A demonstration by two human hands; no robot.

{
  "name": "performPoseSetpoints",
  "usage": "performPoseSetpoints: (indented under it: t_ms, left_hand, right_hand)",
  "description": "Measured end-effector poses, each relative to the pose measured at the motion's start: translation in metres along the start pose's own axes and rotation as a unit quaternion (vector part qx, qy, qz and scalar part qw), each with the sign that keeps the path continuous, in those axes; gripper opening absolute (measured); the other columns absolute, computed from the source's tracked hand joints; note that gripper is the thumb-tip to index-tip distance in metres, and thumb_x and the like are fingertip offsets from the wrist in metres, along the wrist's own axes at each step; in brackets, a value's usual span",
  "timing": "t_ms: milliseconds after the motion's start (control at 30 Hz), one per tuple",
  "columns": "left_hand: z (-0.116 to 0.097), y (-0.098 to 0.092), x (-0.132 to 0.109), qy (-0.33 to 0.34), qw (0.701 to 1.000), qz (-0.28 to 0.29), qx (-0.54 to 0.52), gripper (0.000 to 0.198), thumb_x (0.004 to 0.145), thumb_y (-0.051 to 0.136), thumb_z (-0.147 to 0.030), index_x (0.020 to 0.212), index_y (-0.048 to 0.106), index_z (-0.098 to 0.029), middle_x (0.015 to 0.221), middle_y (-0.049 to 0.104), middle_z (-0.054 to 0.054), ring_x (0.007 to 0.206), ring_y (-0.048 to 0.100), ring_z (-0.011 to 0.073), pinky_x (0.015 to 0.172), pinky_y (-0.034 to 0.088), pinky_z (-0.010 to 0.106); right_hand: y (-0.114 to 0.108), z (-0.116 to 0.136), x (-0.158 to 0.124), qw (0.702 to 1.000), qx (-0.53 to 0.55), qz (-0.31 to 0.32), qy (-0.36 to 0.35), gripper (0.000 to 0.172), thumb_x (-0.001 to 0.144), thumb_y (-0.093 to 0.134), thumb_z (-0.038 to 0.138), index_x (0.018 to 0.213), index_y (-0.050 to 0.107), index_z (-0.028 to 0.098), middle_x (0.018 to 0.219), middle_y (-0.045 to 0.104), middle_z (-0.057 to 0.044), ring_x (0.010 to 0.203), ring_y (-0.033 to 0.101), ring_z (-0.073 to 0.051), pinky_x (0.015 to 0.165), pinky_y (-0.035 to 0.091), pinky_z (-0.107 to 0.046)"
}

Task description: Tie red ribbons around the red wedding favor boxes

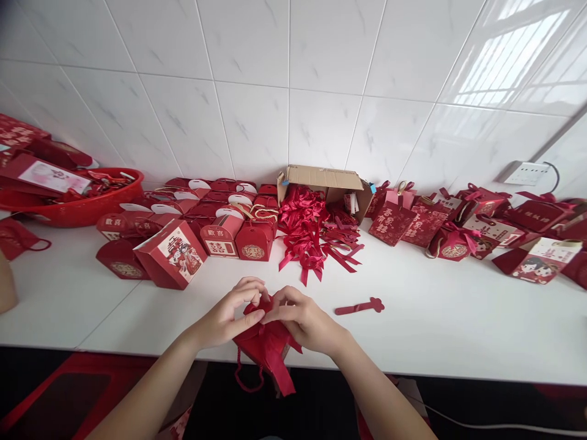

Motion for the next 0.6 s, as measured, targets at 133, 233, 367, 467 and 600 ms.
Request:
performPoseSetpoints:
  t_ms: [133, 233, 367, 467, 600]
  left_hand:
    - [-0.001, 0.003, -0.004, -0.023, 0.999, -0.02, -0.037, 0.017, 0.084, 0.058, -0.024, 0.072, 0.047, -0.023, 0.088, 0.064, 0.005, 0.108, 0.054, 0.0225, 0.093, 0.047, 0.035]
    - [0.002, 0.006, -0.005, -0.053, 0.995, -0.038, -0.069, 0.019, 0.084, 0.058, -0.023, 0.069, 0.047, -0.022, 0.087, 0.064, 0.005, 0.105, 0.057, 0.0217, 0.09, 0.048, 0.033]
    - [0.004, 0.01, -0.005, -0.08, 0.991, -0.074, -0.084, 0.024, 0.085, 0.057, -0.025, 0.063, 0.048, -0.021, 0.079, 0.064, 0.004, 0.104, 0.06, 0.0222, 0.09, 0.048, 0.033]
    - [0.007, 0.011, -0.006, -0.098, 0.987, -0.099, -0.081, 0.028, 0.084, 0.058, -0.026, 0.059, 0.048, -0.021, 0.076, 0.065, 0.004, 0.105, 0.061, 0.0236, 0.088, 0.049, 0.034]
    - [0.011, 0.015, -0.007, -0.117, 0.984, -0.094, -0.091, 0.022, 0.084, 0.059, -0.025, 0.063, 0.054, -0.021, 0.077, 0.067, 0.005, 0.113, 0.059, 0.0256, 0.089, 0.048, 0.034]
  right_hand:
    - [-0.005, -0.007, -0.002, 0.999, 0.004, -0.028, 0.017, 0.02, 0.093, 0.053, 0.021, 0.11, 0.063, 0.025, 0.097, 0.062, -0.007, 0.087, 0.061, -0.019, 0.075, 0.055, -0.034]
    - [-0.008, -0.008, -0.003, 0.998, 0.006, -0.054, 0.026, 0.018, 0.092, 0.052, 0.018, 0.107, 0.061, 0.024, 0.094, 0.065, -0.006, 0.082, 0.062, -0.017, 0.071, 0.054, -0.032]
    - [-0.011, -0.007, -0.002, 0.996, 0.008, -0.079, 0.041, 0.013, 0.091, 0.054, 0.018, 0.099, 0.063, 0.023, 0.09, 0.066, -0.005, 0.08, 0.062, -0.017, 0.071, 0.052, -0.032]
    - [-0.01, -0.005, -0.001, 0.995, 0.018, -0.083, 0.048, 0.013, 0.09, 0.053, 0.015, 0.097, 0.062, 0.022, 0.089, 0.065, -0.005, 0.08, 0.062, -0.017, 0.072, 0.051, -0.032]
    - [-0.008, -0.009, -0.001, 0.993, 0.034, -0.096, 0.067, 0.013, 0.088, 0.052, 0.012, 0.094, 0.06, 0.021, 0.086, 0.064, -0.004, 0.078, 0.06, -0.016, 0.071, 0.05, -0.03]
Point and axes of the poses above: each hand's wrist, its own x-axis towards the middle knuckle, its own y-axis out of the palm, z = x × y, the point moved 7 cm from there along x, towards the middle knuckle
